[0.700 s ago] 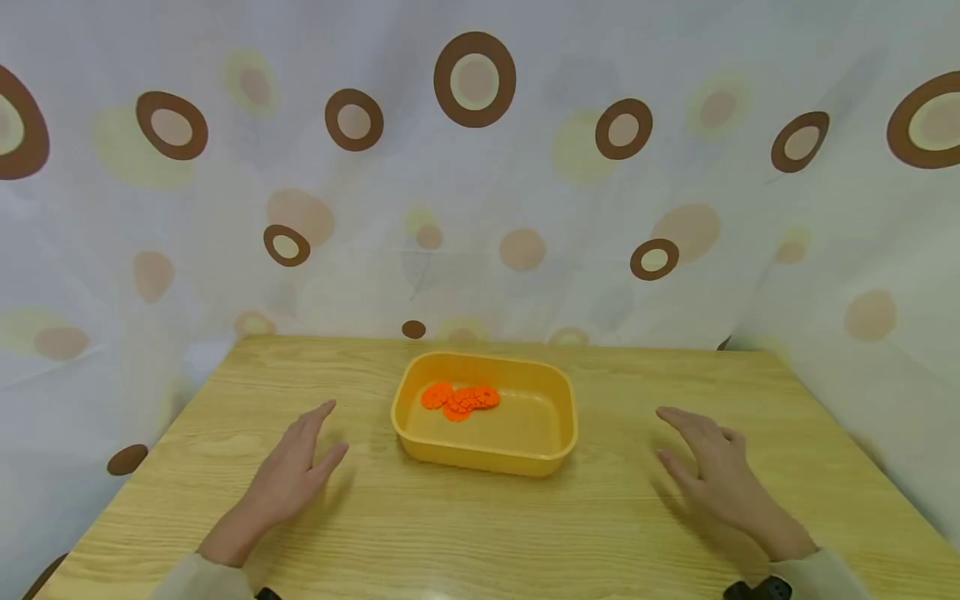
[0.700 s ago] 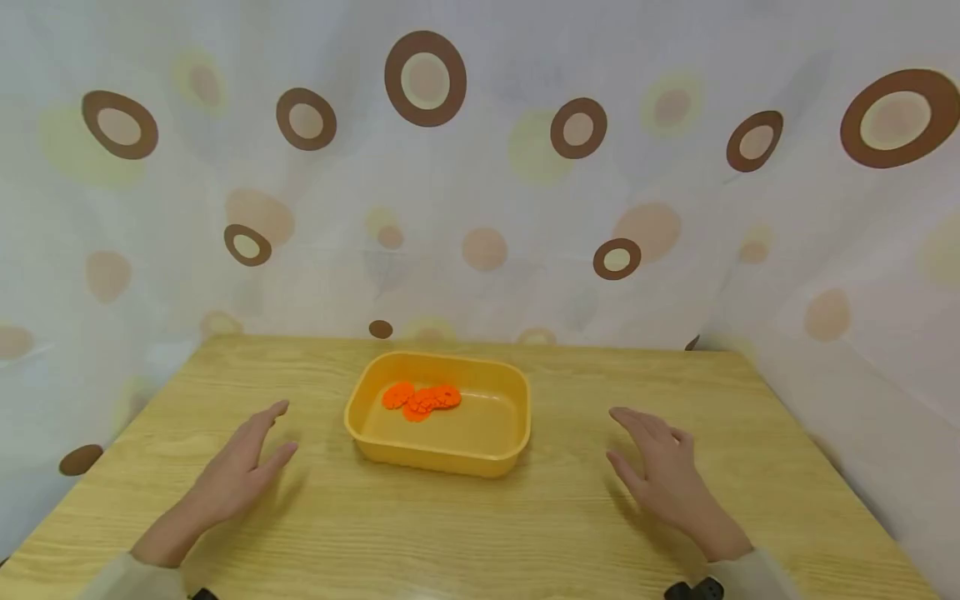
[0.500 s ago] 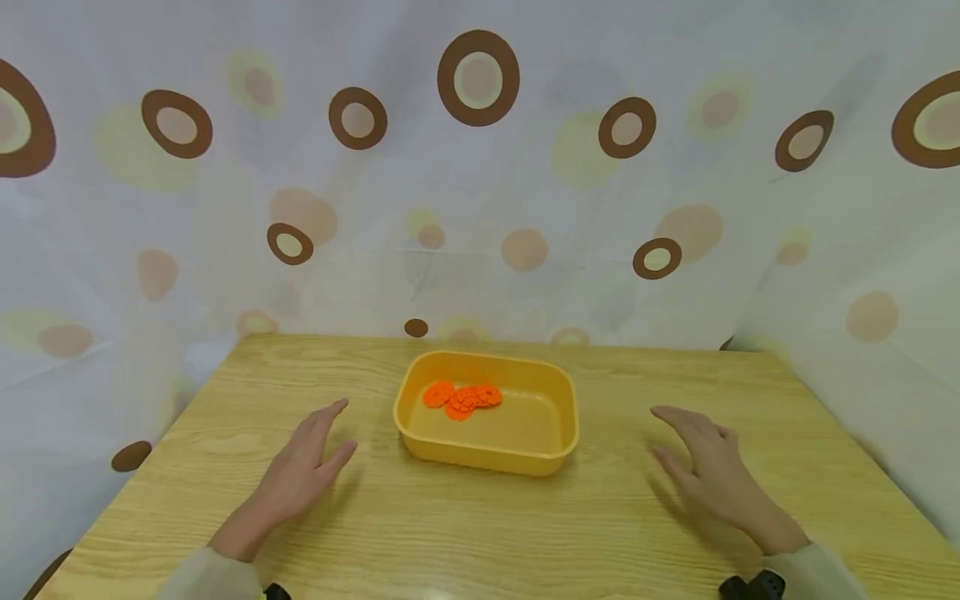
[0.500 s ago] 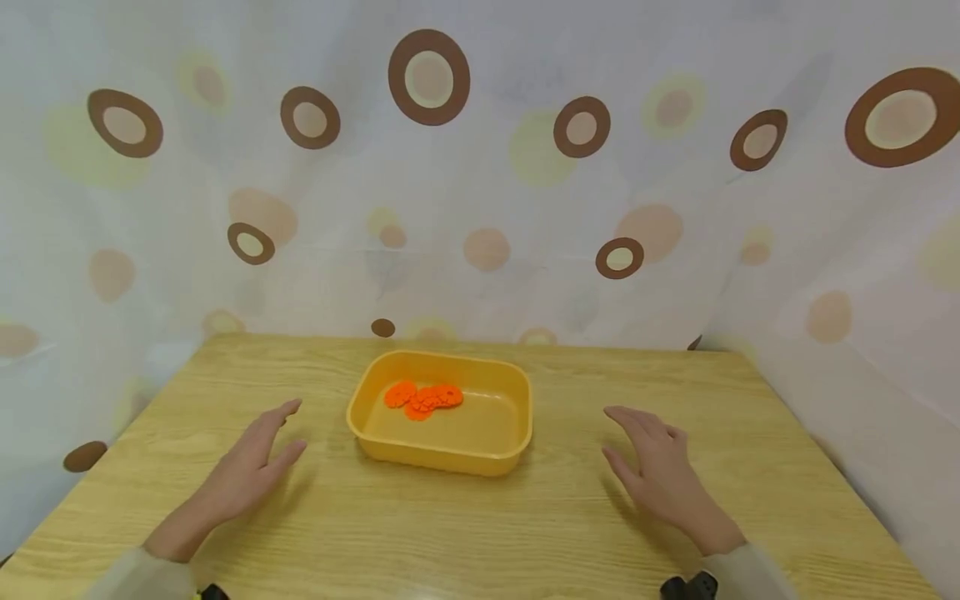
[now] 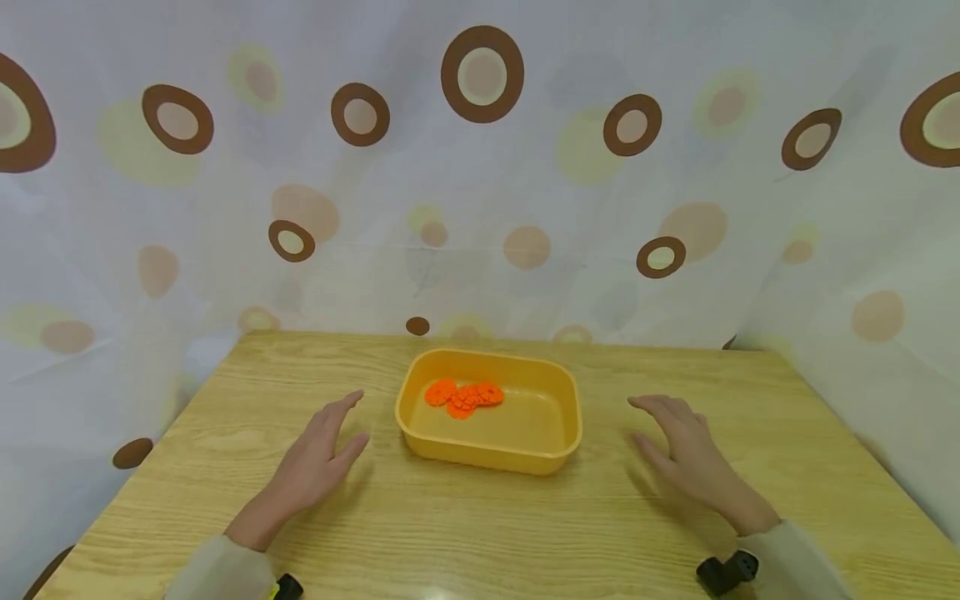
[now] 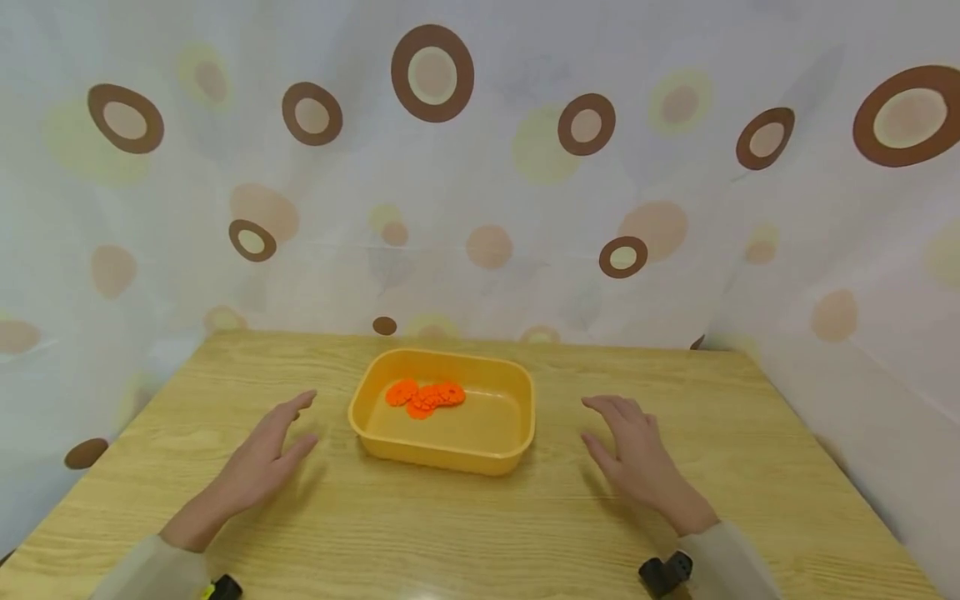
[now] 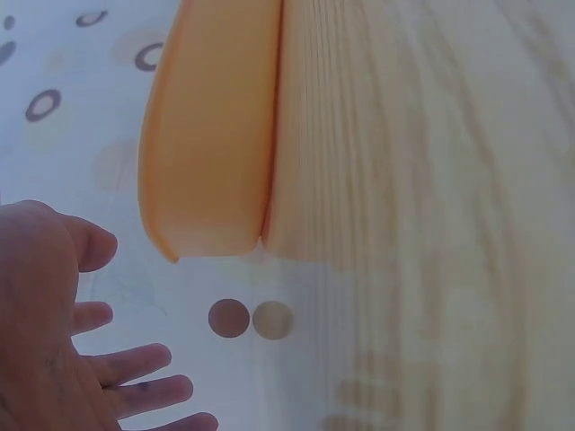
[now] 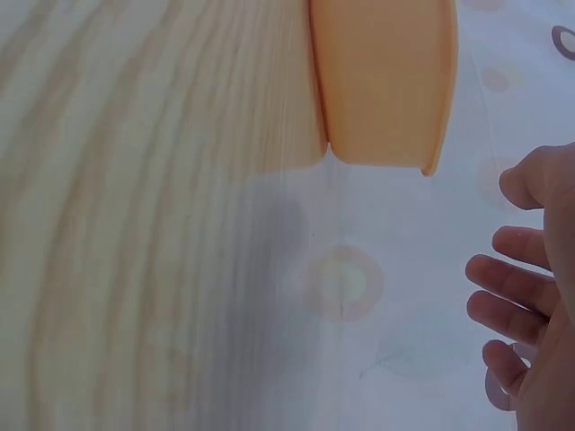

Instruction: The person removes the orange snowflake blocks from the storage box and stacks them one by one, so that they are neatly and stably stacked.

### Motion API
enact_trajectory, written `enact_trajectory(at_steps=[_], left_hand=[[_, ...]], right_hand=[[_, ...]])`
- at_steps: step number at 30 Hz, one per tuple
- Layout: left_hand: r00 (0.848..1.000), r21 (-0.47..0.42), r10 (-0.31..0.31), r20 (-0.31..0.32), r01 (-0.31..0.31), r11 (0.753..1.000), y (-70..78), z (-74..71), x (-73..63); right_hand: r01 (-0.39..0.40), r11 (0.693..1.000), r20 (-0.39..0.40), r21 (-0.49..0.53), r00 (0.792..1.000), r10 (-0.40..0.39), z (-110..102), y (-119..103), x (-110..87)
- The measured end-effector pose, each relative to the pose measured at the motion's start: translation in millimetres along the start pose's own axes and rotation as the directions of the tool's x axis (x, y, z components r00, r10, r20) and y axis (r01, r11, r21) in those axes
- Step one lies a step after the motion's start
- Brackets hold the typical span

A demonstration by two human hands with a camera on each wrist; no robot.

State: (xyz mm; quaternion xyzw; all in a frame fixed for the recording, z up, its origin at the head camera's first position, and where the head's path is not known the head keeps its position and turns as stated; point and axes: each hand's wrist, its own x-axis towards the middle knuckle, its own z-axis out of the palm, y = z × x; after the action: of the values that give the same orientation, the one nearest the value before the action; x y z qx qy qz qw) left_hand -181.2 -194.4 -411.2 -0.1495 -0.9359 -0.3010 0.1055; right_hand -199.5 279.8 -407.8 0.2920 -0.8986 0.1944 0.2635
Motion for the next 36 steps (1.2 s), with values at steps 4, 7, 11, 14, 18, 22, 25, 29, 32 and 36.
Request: enact_trajectory(at_steps=[4,7,11,14,18,22,25,29,32,36], left_hand=[[1.000,0.003,0.012,-0.005,-0.012,1.000,2.5,0.7,0.1],[1.000,0.010,0.002,-0.005,-0.002,1.000,4.7,0.4,0.3],[1.000,0.017,-0.010,-0.001,0.010,1.000,8.0,0.8,2.0],[1.000,0.018,0.001,0.009,-0.001,1.000,9.6,2.4,5.0],[1.000,0.019,0.017,0.017,-0.017,1.000,10.8,7.7,10.2],[0.999,0.012,0.033,-0.003,-0.032,0.999,12.6,12.1,11.1],[0.999,0.006,0.039,-0.024,-0.038,0.999,13.8,13.0,10.3],[0.998,-0.031,0.051,-0.027,-0.052,0.998,16.4,15.9,11.7],[0.998,-0.065,0.070,-0.005,-0.070,0.995,19.4,20.6,14.8],[0.997,-0.071,0.081,0.002,-0.081,0.994,22.3,26.8,20.2]], right_hand=[[0.028,1.000,-0.027,0.013,0.999,-0.028,5,-3,7.4],[0.037,0.999,-0.026,0.033,0.999,-0.036,8,-7,14.9],[0.037,0.997,-0.009,0.066,0.999,-0.037,11,-10,25.5],[0.053,0.995,-0.008,0.080,0.999,-0.052,15,-10,31.6],[0.090,0.991,-0.009,0.100,0.996,-0.089,19,-12,39.4],[0.129,0.984,-0.003,0.125,0.992,-0.130,24,-15,47.3],[0.114,0.981,0.029,0.156,0.992,-0.120,29,-21,53.8],[0.067,0.975,0.103,0.211,0.991,-0.091,30,-29,63.7],[0.062,0.969,0.142,0.239,0.985,-0.098,29,-32,71.8],[0.040,0.964,0.194,0.264,0.977,-0.094,26,-34,83.0]])
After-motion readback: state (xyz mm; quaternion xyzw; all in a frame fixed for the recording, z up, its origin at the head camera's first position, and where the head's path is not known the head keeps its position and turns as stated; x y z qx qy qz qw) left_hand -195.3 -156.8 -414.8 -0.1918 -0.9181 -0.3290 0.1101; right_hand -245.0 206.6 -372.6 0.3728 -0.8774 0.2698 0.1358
